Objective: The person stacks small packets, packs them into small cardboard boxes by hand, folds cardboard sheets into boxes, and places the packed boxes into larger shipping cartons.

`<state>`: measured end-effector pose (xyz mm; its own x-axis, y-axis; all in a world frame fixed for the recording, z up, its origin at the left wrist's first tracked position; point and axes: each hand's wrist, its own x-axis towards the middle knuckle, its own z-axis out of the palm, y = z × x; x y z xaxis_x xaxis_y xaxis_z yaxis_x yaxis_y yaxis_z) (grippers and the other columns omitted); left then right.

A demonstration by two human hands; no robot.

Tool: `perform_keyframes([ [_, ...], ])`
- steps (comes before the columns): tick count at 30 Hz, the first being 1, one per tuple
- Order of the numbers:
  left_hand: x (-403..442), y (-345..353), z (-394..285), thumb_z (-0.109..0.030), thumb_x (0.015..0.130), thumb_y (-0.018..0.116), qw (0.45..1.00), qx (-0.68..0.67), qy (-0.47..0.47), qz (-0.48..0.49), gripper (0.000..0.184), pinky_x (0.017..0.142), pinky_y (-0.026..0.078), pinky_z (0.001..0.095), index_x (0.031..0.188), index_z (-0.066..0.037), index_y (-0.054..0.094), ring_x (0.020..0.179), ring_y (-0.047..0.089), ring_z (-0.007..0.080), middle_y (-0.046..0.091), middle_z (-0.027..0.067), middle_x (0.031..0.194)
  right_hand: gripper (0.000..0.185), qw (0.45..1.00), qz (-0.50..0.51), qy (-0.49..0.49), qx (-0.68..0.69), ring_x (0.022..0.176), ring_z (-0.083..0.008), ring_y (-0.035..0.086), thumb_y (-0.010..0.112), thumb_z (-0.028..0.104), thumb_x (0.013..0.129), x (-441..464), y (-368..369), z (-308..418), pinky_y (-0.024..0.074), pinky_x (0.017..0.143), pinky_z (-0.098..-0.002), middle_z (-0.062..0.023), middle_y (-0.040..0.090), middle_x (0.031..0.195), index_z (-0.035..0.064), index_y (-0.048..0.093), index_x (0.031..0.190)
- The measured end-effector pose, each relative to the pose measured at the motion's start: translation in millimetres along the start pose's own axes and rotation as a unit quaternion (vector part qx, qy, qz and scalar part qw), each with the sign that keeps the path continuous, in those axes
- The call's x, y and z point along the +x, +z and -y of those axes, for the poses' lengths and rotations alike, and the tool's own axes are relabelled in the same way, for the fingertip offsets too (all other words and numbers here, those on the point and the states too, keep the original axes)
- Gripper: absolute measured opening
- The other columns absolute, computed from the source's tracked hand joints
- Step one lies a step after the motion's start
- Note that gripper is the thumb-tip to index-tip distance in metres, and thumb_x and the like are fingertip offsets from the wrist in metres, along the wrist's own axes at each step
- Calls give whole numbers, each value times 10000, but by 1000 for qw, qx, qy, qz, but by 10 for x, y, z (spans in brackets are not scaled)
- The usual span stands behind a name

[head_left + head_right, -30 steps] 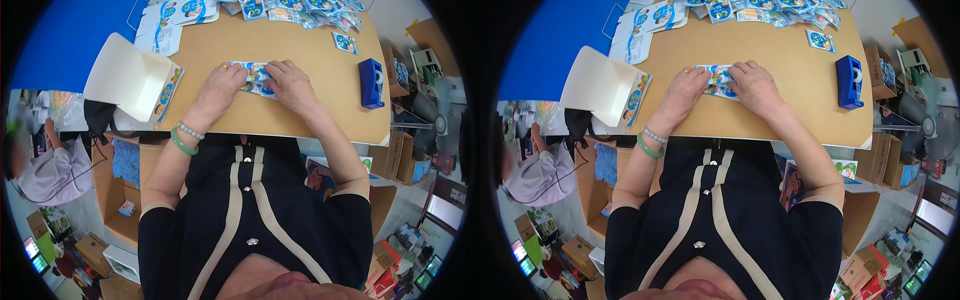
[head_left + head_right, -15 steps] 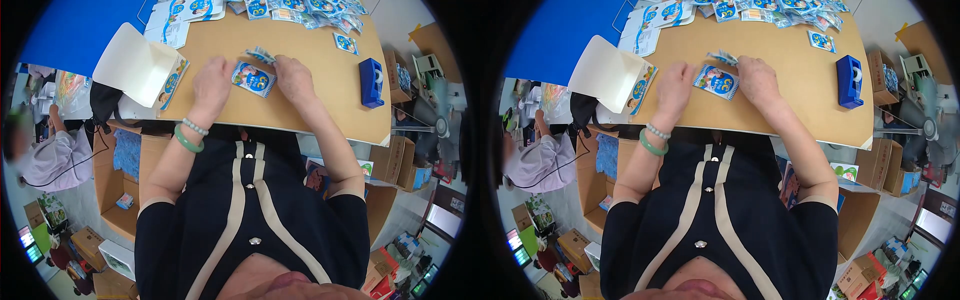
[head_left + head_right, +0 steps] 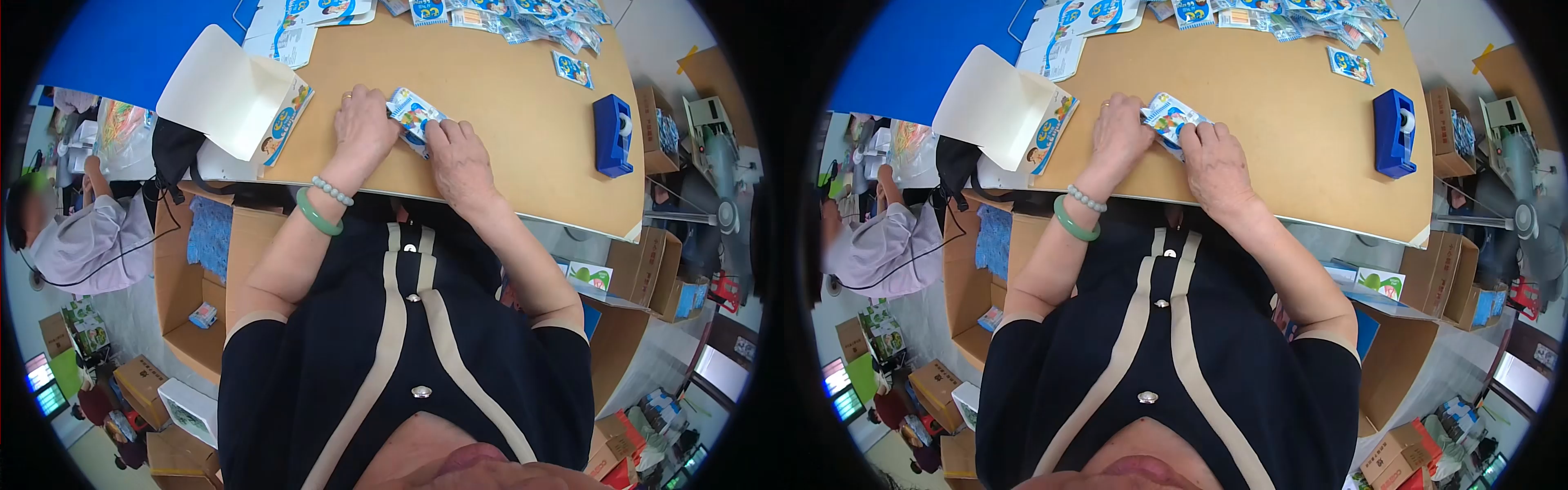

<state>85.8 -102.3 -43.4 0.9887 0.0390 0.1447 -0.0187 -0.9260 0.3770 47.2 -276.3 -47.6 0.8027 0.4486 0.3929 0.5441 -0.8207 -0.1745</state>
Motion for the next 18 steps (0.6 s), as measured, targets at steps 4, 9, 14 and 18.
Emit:
perform_keyframes([
  [4, 120, -18, 35, -164, 784, 703, 999, 21, 11, 37, 291, 846, 508, 430, 1013, -8, 617, 1008, 598, 315, 615, 162, 1054, 375, 999, -40, 20, -1, 919, -290, 565, 696, 111, 761, -17, -48, 111, 493, 778, -368, -122, 583, 927, 51, 546, 1099],
  [9, 170, -93, -120, -199, 907, 649, 826, -490, -184, 210, 273, 809, 545, 365, 1086, -1, 594, 945, 639, 207, 635, 111, 1044, 461, 996, 3, 75, 40, 935, -313, 571, 723, 151, 779, 15, 38, -2, 495, 793, -403, -155, 586, 983, 23, 510, 1168],
  [14, 43, 33, -291, -193, 1002, 540, 622, -743, -204, 144, 261, 772, 583, 336, 1160, 14, 562, 877, 673, 182, 661, 98, 1015, 419, 984, -17, 119, 135, 938, -344, 586, 696, 166, 832, 68, -5, 57, 499, 800, -441, -180, 594, 1032, -7, 518, 1169],
  [18, 86, 102, -145, -210, 1014, 528, 612, -746, -221, 142, 265, 680, 575, 302, 1163, 7, 553, 803, 671, 162, 657, 85, 978, 370, 980, -56, 97, 162, 957, -356, 600, 643, 160, 887, 10, 23, 145, 507, 812, -447, -182, 609, 1052, -5, 540, 1201],
])
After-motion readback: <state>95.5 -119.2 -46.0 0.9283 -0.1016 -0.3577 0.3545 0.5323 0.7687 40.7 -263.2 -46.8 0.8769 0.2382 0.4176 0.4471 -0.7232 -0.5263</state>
